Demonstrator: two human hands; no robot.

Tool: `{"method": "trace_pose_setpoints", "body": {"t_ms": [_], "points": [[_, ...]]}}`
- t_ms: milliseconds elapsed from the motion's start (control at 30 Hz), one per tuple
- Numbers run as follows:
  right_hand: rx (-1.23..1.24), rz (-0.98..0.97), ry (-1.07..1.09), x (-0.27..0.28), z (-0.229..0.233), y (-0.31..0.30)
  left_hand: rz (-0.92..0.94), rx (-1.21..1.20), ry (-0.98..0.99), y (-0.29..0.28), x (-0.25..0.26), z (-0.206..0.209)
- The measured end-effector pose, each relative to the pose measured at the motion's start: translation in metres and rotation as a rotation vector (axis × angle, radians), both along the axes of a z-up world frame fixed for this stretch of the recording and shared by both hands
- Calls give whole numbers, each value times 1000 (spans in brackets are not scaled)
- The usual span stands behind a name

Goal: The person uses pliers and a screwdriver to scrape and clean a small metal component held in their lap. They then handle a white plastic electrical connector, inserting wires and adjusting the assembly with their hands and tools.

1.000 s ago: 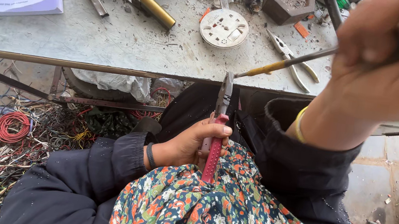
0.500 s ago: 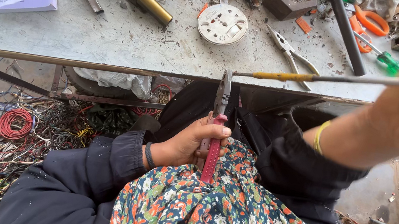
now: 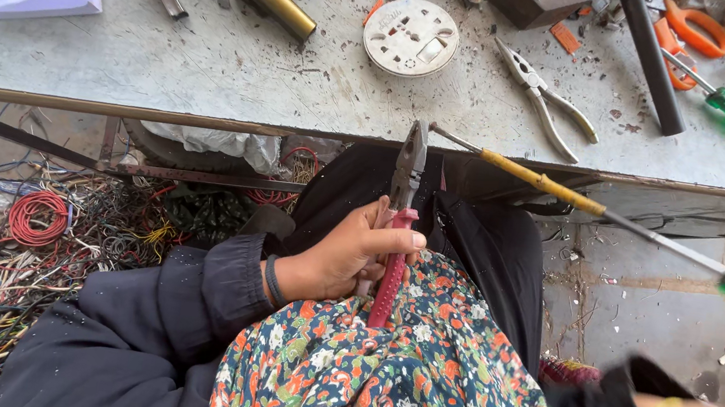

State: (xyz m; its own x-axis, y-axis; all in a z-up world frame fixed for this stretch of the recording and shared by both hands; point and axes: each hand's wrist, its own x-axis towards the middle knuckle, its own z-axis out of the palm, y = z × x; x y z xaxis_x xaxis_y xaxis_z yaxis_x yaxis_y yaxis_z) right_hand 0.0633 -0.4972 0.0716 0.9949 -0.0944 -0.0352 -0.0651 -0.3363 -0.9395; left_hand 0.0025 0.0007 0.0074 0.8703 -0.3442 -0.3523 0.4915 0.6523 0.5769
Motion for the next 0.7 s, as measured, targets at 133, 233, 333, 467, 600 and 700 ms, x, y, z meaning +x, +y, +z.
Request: {"method": "trace_pose_setpoints", "body": {"t_ms": [133, 233, 333, 467, 600, 700], "points": [[-333, 173, 274, -14, 13, 10, 7, 98, -36, 3, 1, -6], [-454, 325, 376, -17, 11, 38, 42, 97, -55, 3, 4, -15], [-355, 504, 454, -21, -15, 76, 61, 177, -126, 6, 7, -27], [29, 572, 648, -29, -53, 103, 85, 335, -186, 10, 8, -40], [-14, 650, 621, -31, -55, 87, 96, 380, -233, 13, 8, -46], [114, 483, 591, -42, -57, 80, 52, 399, -225, 17, 10, -47]]}}
